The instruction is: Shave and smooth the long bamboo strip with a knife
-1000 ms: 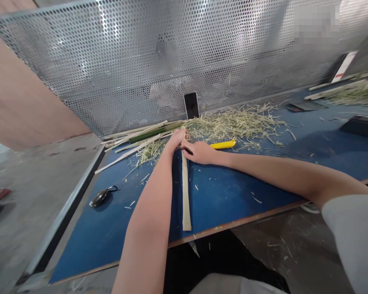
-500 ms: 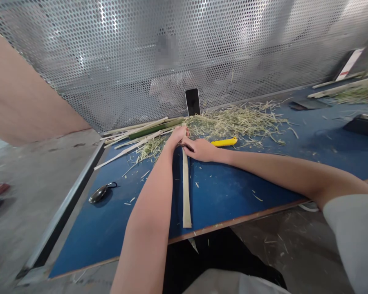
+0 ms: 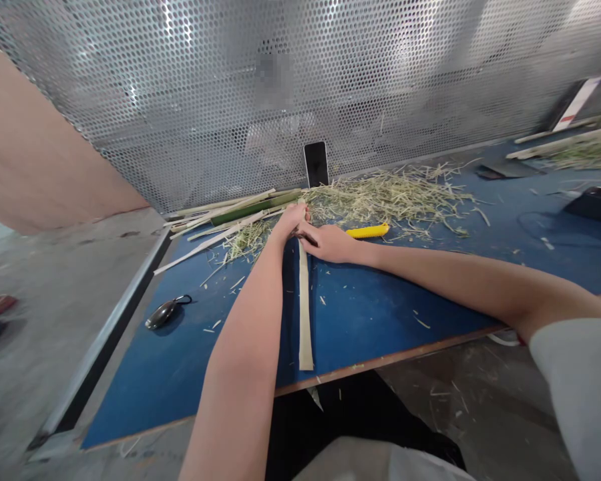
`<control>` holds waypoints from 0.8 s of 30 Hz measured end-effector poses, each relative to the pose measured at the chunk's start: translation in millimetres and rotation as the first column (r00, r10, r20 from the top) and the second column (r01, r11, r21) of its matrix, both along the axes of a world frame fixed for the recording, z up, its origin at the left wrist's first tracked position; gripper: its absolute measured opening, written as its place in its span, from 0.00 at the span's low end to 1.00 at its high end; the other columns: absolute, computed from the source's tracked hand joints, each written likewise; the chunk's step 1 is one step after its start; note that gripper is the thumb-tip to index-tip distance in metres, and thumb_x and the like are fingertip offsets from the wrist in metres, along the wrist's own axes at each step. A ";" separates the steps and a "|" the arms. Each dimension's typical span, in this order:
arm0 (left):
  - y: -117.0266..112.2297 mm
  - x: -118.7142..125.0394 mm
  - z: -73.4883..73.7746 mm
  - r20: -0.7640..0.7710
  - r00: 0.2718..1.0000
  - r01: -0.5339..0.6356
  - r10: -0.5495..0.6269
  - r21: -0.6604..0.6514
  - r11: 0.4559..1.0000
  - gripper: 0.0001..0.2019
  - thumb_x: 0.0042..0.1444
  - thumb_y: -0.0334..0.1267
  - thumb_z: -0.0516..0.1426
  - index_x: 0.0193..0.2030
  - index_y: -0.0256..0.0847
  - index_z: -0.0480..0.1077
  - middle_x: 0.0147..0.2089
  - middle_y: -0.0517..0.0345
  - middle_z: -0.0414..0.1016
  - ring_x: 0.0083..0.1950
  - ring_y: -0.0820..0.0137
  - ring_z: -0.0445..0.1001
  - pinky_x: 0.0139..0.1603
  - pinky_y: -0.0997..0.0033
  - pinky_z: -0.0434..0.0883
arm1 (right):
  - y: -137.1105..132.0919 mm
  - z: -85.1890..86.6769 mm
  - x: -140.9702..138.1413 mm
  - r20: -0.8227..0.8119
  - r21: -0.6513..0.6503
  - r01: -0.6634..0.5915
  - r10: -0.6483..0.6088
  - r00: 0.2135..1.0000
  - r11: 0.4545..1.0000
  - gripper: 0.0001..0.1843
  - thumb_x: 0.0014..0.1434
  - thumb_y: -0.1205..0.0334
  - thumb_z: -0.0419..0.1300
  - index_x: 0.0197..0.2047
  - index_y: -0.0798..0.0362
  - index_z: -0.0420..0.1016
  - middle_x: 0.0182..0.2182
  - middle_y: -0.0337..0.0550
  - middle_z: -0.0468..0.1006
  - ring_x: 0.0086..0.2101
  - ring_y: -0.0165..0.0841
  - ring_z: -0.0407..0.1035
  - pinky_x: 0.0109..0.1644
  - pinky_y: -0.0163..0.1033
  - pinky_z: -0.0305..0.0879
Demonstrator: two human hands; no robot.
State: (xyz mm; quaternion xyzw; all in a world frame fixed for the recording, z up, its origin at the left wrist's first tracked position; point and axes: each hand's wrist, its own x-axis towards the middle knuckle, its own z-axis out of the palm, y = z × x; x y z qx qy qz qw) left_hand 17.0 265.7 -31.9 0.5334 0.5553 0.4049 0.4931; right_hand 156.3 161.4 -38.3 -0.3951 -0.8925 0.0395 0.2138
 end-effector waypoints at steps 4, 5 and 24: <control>2.1 -1.0 -2.7 -0.023 1.000 0.012 -0.012 0.028 1.000 0.15 0.68 0.30 0.55 0.28 0.42 0.66 0.21 0.60 0.68 0.20 0.73 0.63 0.25 0.71 0.59 | -0.4 0.2 0.1 0.002 -0.003 0.001 -0.001 1.000 1.000 0.17 0.74 0.53 0.49 0.58 0.51 0.71 0.38 0.45 0.85 0.31 0.39 0.72 0.37 0.42 0.53; 2.2 -1.5 -3.0 -0.026 0.999 0.020 -0.019 0.035 0.999 0.15 0.68 0.31 0.55 0.28 0.42 0.66 0.21 0.60 0.68 0.19 0.73 0.63 0.25 0.71 0.58 | -0.5 0.3 0.1 0.002 -0.005 0.002 -0.002 1.000 1.000 0.17 0.74 0.53 0.49 0.58 0.51 0.71 0.38 0.45 0.85 0.31 0.39 0.72 0.37 0.42 0.53; -5.9 -3.0 2.2 0.041 0.999 0.022 -0.023 0.010 1.000 0.13 0.69 0.32 0.57 0.30 0.41 0.66 0.22 0.62 0.66 0.21 0.73 0.64 0.27 0.73 0.62 | 0.9 -2.5 0.8 0.055 0.089 -0.053 0.049 0.997 0.995 0.16 0.74 0.55 0.51 0.55 0.51 0.77 0.34 0.45 0.84 0.28 0.37 0.70 0.36 0.41 0.51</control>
